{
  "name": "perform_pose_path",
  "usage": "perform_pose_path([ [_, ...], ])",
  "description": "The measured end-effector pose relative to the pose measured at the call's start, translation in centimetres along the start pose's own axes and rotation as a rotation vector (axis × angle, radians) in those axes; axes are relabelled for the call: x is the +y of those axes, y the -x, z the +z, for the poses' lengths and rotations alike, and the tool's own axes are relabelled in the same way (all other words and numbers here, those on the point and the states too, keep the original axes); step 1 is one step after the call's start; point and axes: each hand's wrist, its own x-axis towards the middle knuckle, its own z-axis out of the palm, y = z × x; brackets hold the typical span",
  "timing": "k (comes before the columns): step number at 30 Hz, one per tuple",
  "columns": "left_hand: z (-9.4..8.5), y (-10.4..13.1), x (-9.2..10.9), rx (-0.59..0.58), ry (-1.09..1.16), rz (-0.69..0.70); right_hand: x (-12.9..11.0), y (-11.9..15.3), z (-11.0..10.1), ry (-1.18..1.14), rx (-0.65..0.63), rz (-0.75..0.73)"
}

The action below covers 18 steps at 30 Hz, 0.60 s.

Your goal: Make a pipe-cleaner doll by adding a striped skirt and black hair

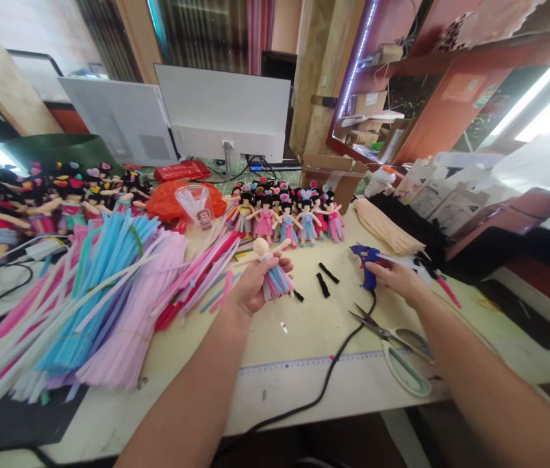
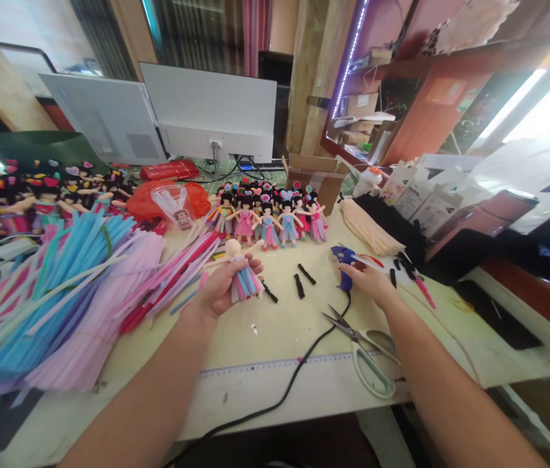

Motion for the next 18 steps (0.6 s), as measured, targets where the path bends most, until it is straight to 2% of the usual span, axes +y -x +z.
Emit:
perform_pose_path([
  [6, -0.5, -0.4, 0.2, 0.000, -0.037, 0.048, -1.1, -2.3, 2.9, -0.110, -0.031, 0.051],
  [12, -0.8, -0.8, -0.1, -0.013, -0.051, 0.032, -3.5, -3.0, 3.6, -0.431, -0.044, 0.024],
  [15, -0.8, -0.8, -0.1, -0.025, -0.045, 0.032, -5.5, -2.6, 3.5, -0.642, -0.057, -0.006],
  [18, -0.9, -0.7, -0.1, -0.044, -0.055, 0.036, -7.4, -1.1, 3.5, -0.896, -0.128, -0.046],
])
